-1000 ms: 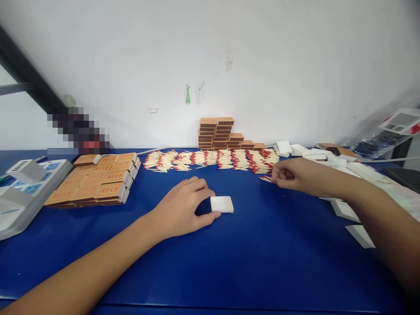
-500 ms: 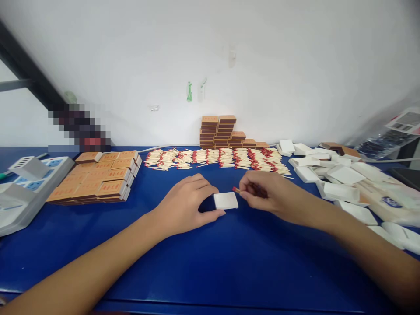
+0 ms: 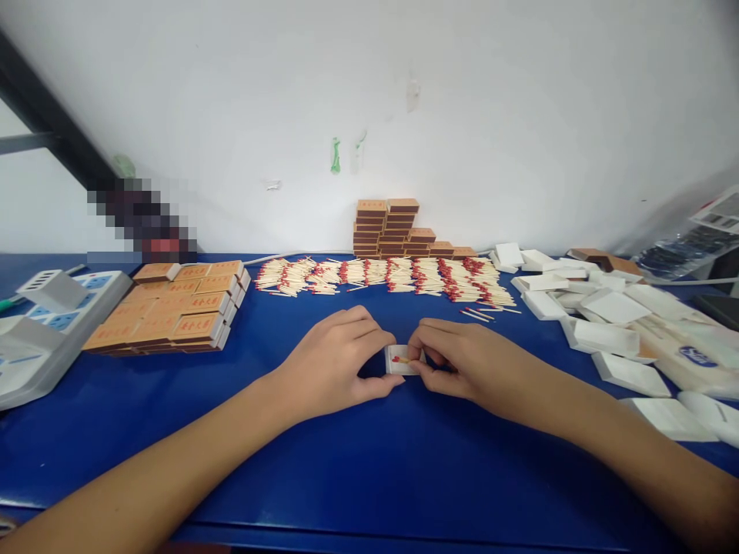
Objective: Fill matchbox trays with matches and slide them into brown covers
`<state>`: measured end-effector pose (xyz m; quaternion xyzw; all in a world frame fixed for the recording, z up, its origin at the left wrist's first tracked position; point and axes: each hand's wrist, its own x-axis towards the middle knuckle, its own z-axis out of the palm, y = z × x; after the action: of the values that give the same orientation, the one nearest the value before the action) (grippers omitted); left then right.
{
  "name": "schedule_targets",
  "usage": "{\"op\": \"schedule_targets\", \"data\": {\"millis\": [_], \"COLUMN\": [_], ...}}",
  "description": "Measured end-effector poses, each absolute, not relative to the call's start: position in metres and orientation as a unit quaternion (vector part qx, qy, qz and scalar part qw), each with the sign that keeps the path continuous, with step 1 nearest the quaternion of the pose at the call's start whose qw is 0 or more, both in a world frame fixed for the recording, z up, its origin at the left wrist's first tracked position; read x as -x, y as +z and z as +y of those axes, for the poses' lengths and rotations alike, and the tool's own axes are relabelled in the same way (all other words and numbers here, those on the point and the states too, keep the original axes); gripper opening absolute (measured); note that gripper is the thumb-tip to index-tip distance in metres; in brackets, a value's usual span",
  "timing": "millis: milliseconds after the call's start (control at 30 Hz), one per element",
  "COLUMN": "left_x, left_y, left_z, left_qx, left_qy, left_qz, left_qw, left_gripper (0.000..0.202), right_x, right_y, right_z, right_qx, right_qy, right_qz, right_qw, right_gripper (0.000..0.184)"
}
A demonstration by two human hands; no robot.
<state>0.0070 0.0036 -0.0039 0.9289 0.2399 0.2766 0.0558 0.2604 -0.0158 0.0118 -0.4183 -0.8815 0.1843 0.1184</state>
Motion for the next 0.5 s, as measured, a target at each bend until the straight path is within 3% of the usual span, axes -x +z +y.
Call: {"op": "schedule_targets", "data": {"millis": [300,500], "left_x": [-0.007,-0.004], "left_y": [-0.004,-0.002], "left_z": [0.004,0.005], "left_qx": [-0.928,-0.928], "left_qy": [0.294,0.282], "left_qz": [0.220,0.231], "left_qw": [0.061,0.082], "left_gripper": [0.027,0.027], "right_x": [-0.256,-0.281], "right_y": [0.024,0.031], "right_z": [-0.026,-0.010], "right_qx": [0.406,0.453], "right_qy": [0.175,0.121], "right_qz": [-0.890,-0.868], "right_qw": [0.112,0.161], "right_gripper": [0.017,0.020]}}
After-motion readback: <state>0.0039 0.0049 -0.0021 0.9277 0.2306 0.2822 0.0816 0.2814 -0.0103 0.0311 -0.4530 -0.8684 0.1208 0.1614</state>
